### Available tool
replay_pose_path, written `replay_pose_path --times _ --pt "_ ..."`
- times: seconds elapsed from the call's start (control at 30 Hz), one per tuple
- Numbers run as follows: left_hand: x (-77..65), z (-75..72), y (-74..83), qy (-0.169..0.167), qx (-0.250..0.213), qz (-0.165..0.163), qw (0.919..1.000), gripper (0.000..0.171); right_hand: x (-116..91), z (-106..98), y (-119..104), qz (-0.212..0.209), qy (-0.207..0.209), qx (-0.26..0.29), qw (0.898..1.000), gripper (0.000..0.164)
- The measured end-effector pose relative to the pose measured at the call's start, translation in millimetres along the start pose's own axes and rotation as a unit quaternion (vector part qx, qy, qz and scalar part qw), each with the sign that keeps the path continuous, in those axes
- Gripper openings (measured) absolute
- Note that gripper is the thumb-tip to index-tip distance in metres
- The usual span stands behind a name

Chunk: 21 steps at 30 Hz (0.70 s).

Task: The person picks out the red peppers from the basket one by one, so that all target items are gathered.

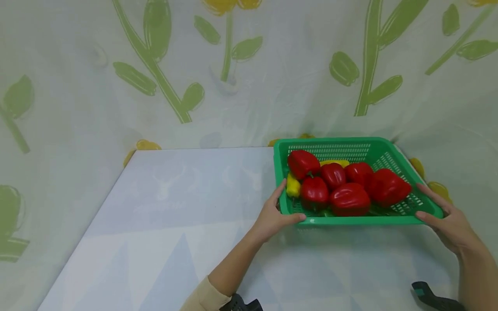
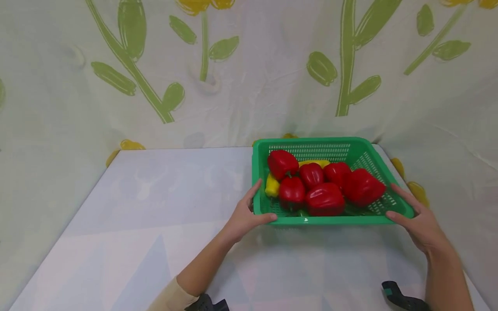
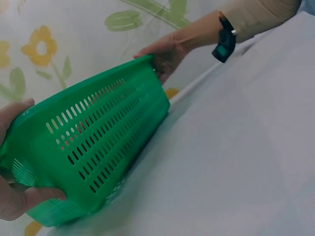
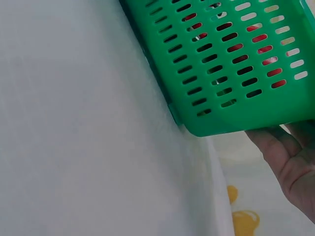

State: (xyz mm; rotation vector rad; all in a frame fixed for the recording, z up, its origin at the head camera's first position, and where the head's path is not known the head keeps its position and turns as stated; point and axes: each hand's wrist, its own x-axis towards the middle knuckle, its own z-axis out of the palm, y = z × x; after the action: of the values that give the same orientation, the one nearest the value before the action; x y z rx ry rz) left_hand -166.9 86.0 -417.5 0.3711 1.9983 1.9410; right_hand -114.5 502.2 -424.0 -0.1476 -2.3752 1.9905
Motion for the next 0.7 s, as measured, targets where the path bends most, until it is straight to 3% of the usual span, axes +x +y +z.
replay_pose_path --times 0.1,0.23,0.5,0.7 --pt "1.2 0.2 0.1 0.003 0.004 0.001 1.0000 0.094 0 -3 -1 -0.012 -0.017 0.045 0.999 0.066" --pt "1.7 -0.5 -2.0 0.005 0.001 -0.003 1.0000 0.094 0 -3 -4 -0.018 -0.029 0.051 0.998 0.064" --pt "2.3 -3.4 -4.4 -0.002 -0.009 -0.007 0.9999 0.095 -3 0 -11 0.025 0.001 -0.037 0.999 0.065" --pt "4.9 -6.2 -8.6 0.001 -0.014 -0.006 0.9999 0.096 -2 3 -11 -0.003 0.003 -0.109 0.994 0.065"
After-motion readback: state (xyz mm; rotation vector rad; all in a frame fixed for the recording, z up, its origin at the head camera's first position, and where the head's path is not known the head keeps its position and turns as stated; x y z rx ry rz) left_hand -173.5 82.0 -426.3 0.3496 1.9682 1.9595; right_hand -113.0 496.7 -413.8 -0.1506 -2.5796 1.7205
